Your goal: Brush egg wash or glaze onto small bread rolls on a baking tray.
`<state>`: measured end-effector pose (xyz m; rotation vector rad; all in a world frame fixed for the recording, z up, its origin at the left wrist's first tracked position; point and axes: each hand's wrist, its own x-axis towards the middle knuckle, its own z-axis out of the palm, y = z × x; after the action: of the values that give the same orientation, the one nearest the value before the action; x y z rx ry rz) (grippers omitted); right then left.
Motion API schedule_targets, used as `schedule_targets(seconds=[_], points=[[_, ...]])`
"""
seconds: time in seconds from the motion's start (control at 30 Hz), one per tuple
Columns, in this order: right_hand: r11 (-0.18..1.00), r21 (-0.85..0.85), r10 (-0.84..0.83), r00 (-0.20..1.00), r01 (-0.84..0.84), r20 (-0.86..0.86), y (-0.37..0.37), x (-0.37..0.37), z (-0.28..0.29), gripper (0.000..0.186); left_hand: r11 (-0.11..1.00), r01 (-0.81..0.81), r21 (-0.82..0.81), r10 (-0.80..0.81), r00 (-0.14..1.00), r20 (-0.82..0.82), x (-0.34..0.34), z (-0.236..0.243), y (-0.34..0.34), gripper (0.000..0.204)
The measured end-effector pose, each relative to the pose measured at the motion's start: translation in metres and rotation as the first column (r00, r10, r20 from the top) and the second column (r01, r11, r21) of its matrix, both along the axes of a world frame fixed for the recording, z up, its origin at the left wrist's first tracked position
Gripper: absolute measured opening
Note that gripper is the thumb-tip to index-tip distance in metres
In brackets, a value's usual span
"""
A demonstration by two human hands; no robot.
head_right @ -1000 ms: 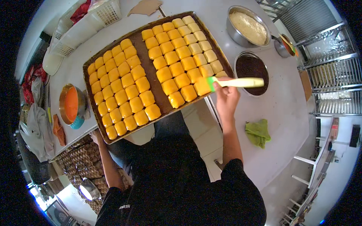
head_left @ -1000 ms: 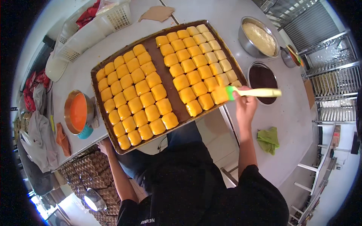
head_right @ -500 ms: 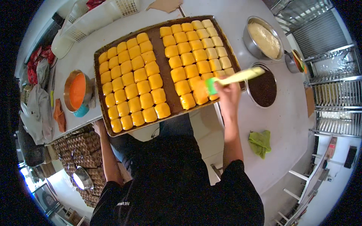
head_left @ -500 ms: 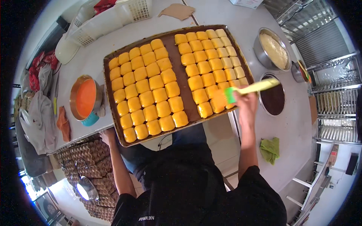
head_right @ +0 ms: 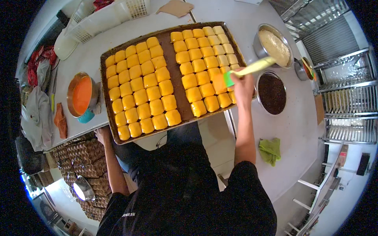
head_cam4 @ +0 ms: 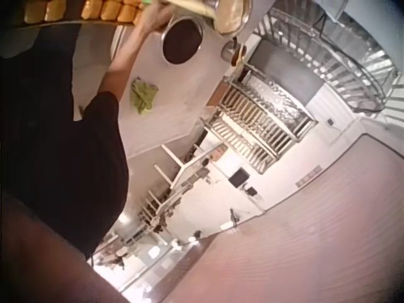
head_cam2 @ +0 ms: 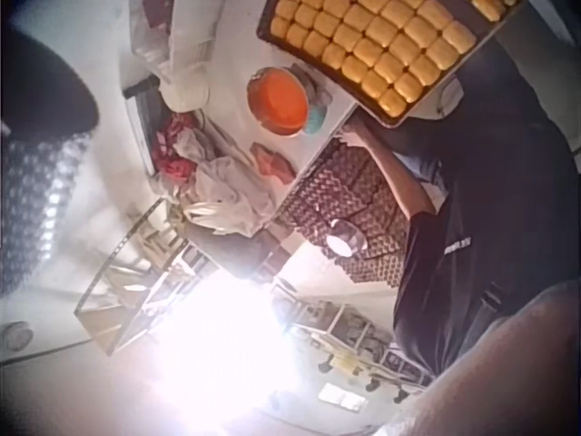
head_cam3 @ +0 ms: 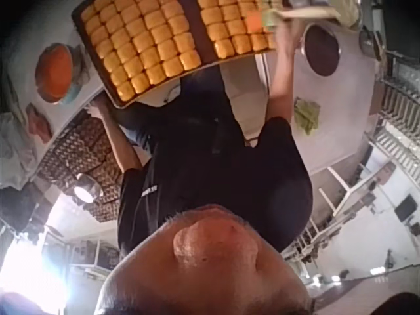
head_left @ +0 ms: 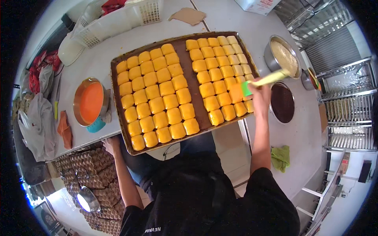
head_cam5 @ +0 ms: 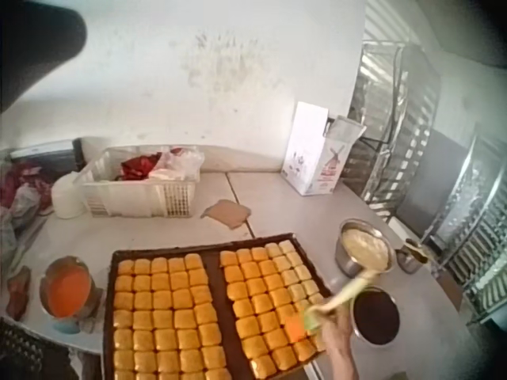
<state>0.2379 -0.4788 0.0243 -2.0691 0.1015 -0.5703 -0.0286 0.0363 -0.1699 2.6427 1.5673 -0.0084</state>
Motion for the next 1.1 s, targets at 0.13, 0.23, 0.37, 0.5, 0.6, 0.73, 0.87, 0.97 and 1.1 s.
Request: schedule_targets(seconds=[0.13, 0.23, 0.37, 0.5, 0.6, 0.73, 0.87, 0.97, 1.1], points=[[0.97, -0.218, 0.106, 0.994, -0.111, -0.038, 0.011, 0.026, 0.009, 0.02, 1.0, -0.017, -0.004, 0.017, 0.998, 0.064, -0.003, 0.012, -0.009, 0.048], [0.993, -0.007, 0.119, 0.991, -0.119, 0.059, 0.035, 0.048, 0.026, 0.022, 1.0, -0.016, -0.018, 0.017, 0.999, 0.049, 0.006, 0.014, -0.015, 0.046], [0.972, -0.022, 0.233, 0.971, -0.234, -0.053, 0.067, 0.079, 0.021, 0.022, 1.0, -0.02, 0.023, 0.017, 0.995, 0.094, -0.004, 0.008, -0.012, 0.045], [0.86, -0.497, 0.128, 0.992, -0.117, -0.011, 0.068, 0.095, 0.022, 0.024, 0.999, -0.038, 0.029, 0.035, 0.995, 0.096, -0.002, 0.001, -0.007, 0.045], [0.838, -0.496, 0.145, 0.968, -0.23, -0.204, 0.061, 0.097, 0.023, 0.025, 0.999, -0.044, 0.014, 0.043, 0.997, 0.069, -0.003, 0.003, -0.007, 0.045], [0.895, -0.446, 0.022, 0.998, 0.006, 0.059, 0.069, 0.087, 0.035, 0.027, 0.998, -0.059, 0.027, 0.058, 0.996, 0.065, -0.002, 0.007, -0.008, 0.045], [0.876, 0.33, 0.34, 0.935, -0.353, 0.1, 0.129, 0.075, 0.079, 0.028, 0.999, -0.044, -0.005, 0.044, 0.999, -0.024, -0.001, 0.02, -0.013, 0.044], [0.479, 0.608, 0.647, 0.723, -0.633, 0.242, 0.223, 0.045, 0.111, 0.03, 0.998, -0.033, 0.059, 0.034, 0.999, -0.022, 0.006, 0.008, -0.018, 0.045], [0.392, 0.095, 0.916, 0.397, -0.915, 0.051, 0.361, -0.019, 0.106, 0.022, 0.992, -0.11, -0.062, 0.114, 0.992, 0.058, 0.008, 0.027, -0.028, 0.051]])
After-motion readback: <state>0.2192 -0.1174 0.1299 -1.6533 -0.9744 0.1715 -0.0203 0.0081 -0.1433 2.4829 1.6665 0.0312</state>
